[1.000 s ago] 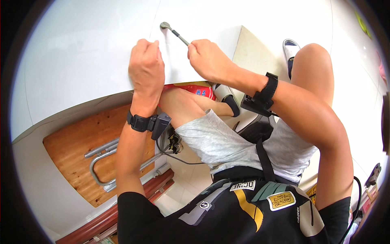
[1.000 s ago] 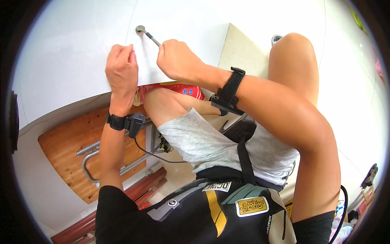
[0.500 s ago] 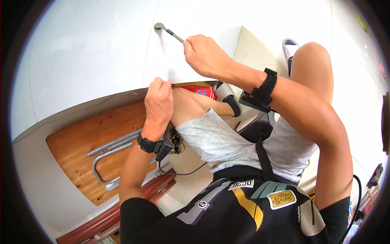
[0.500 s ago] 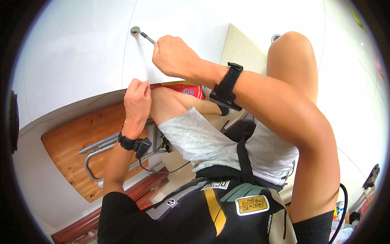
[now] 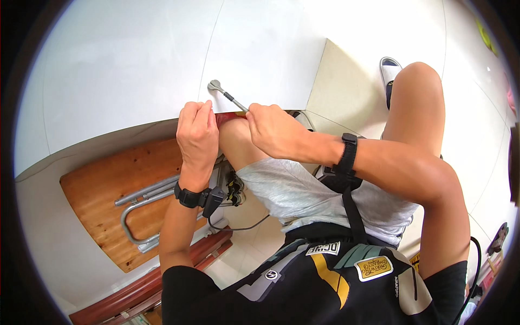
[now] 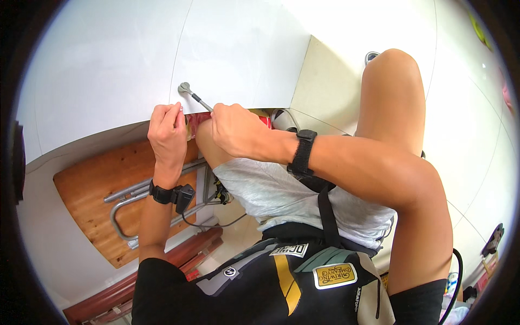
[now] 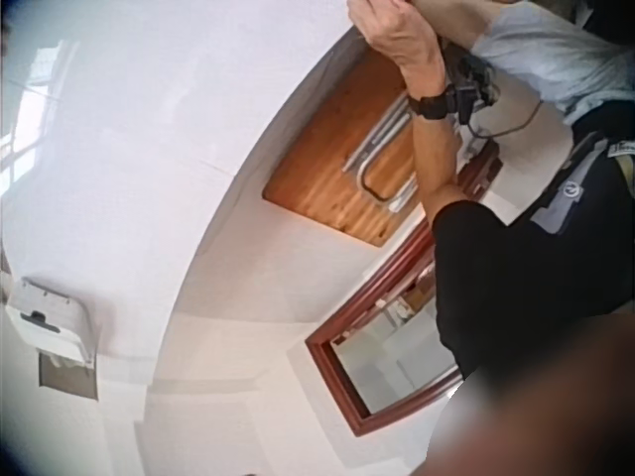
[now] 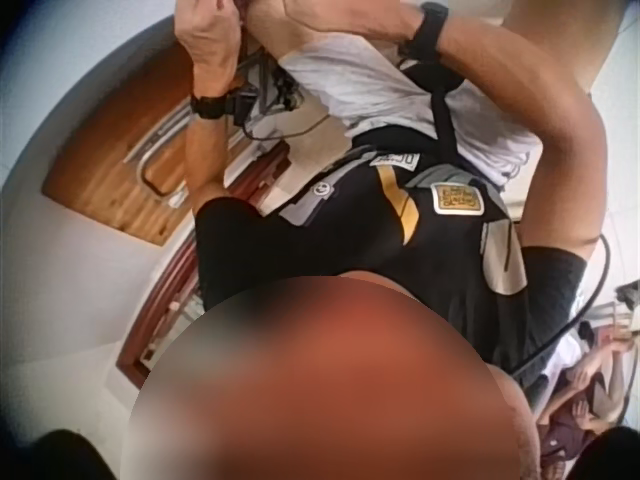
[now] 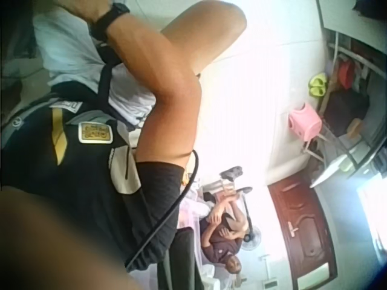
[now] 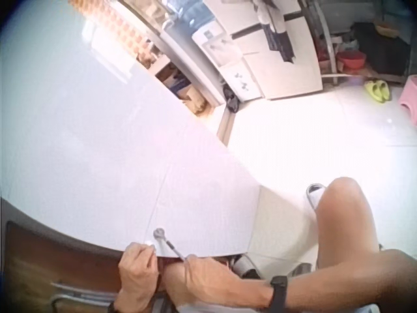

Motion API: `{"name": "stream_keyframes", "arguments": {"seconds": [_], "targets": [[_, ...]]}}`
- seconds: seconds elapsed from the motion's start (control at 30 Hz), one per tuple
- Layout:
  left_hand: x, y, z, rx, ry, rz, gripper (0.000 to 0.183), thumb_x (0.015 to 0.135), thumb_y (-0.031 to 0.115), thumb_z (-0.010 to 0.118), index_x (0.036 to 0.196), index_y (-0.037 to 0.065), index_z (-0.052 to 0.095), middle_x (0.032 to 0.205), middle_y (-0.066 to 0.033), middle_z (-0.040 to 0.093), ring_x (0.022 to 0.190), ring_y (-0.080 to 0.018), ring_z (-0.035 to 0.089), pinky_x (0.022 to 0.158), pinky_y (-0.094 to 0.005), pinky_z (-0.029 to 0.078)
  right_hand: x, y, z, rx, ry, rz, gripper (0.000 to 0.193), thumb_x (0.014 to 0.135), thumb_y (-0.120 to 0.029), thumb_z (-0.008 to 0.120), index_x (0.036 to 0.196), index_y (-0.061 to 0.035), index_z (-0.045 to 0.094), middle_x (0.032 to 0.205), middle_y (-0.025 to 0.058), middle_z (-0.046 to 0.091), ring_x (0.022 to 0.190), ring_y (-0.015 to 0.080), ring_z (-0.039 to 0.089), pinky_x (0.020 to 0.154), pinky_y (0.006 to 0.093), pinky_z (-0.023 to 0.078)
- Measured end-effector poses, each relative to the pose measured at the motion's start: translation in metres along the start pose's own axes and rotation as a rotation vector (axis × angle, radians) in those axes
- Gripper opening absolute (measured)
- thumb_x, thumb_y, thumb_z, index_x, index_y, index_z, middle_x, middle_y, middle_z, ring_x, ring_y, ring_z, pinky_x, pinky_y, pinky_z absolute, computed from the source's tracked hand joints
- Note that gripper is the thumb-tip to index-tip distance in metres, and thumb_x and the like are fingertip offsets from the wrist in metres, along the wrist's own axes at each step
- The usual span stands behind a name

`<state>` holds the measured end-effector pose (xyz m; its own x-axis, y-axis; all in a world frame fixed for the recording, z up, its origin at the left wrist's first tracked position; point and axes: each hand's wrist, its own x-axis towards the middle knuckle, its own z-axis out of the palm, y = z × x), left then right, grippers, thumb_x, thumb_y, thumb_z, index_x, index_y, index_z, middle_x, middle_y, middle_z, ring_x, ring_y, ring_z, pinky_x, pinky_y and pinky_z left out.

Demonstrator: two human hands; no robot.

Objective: The recorder is using a small hammer tool to tap on a white cabinet panel while holding a small fastener or plug.

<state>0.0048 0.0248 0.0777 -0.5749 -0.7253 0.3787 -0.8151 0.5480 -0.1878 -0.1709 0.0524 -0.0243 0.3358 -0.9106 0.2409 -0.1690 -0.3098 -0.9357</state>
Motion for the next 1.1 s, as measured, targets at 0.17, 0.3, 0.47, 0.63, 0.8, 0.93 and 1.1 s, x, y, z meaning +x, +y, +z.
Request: {"name": "stream_keyframes", "arguments": {"seconds": [0.17,0.3,0.47,0.63,0.8,0.93,1.1], "targets": [[0.028,0.004,0.005,0.073,-0.074,0.063,0.013,0.084,-0.006,0.071,0.096,-0.002,0.071,0.085,-0.0124,0.06,0.076,-0.0299,0.062,0.067,-0.0402,0.051,0.039,0.018,-0.038,-0.172,0.293,-0.122,0.03,0.092,-0.01,0.049,0.077,0.0106,0.063,0.071,0.0344,0.061,0.064,0.051,0.061,0.06,0.0551,0.051],[0.068,0.002,0.023,0.122,-0.06,0.157,0.007,0.086,-0.004,0.07,0.092,-0.003,0.068,0.084,-0.013,0.058,0.077,-0.0316,0.06,0.068,-0.0422,0.05,0.041,0.005,-0.055,0.191,0.233,0.328,0.038,0.099,-0.018,0.043,0.081,0.0091,0.063,0.078,0.0329,0.064,0.073,0.049,0.063,0.074,0.0545,0.051],[0.083,0.008,0.038,0.155,-0.075,0.166,0.004,0.088,-0.002,0.067,0.092,-0.004,0.068,0.086,-0.0136,0.058,0.08,-0.0328,0.061,0.07,-0.0426,0.052,0.038,0.006,-0.053,0.262,0.209,0.405,0.043,0.1,-0.023,0.039,0.084,0.0091,0.063,0.078,0.0299,0.065,0.078,0.0455,0.064,0.08,0.0536,0.049],[0.051,0.007,0.028,0.078,-0.291,0.175,0.002,0.089,-0.002,0.064,0.089,-0.003,0.066,0.086,-0.0165,0.057,0.083,-0.0356,0.062,0.072,-0.0447,0.053,0.039,0.009,-0.051,0.263,0.246,0.365,0.041,0.1,-0.019,0.044,0.081,0.0109,0.065,0.079,0.036,0.065,0.077,0.0527,0.065,0.077,0.0561,0.052],[0.115,-0.01,-0.012,0.236,-0.063,0.19,0.006,0.088,-0.001,0.067,0.093,-0.001,0.07,0.087,-0.015,0.059,0.08,-0.0347,0.062,0.07,-0.0439,0.052,0.038,0.011,-0.027,0.175,0.232,0.22,0.039,0.097,-0.016,0.045,0.08,0.0126,0.065,0.081,0.0384,0.064,0.08,0.0553,0.065,0.078,0.0578,0.053],[0.158,-0.009,-0.012,0.168,0.075,0.261,0.003,0.089,0.0,0.067,0.09,-0.002,0.069,0.09,-0.0157,0.06,0.079,-0.0359,0.062,0.07,-0.0437,0.052,0.065,0.026,-0.058,0.119,0.338,0.231,0.039,0.098,-0.018,0.044,0.079,0.009,0.063,0.083,0.0381,0.063,0.081,0.0557,0.062,0.078,0.0594,0.051],[0.133,-0.004,0.014,0.211,-0.236,0.256,0.006,0.09,0.002,0.066,0.091,-0.002,0.07,0.092,-0.0171,0.061,0.086,-0.0393,0.064,0.073,-0.0456,0.053,0.028,0.017,-0.015,0.176,0.16,0.197,0.036,0.099,-0.016,0.044,0.081,0.009,0.061,0.083,0.0383,0.062,0.083,0.0563,0.062,0.081,0.0607,0.05]]}}
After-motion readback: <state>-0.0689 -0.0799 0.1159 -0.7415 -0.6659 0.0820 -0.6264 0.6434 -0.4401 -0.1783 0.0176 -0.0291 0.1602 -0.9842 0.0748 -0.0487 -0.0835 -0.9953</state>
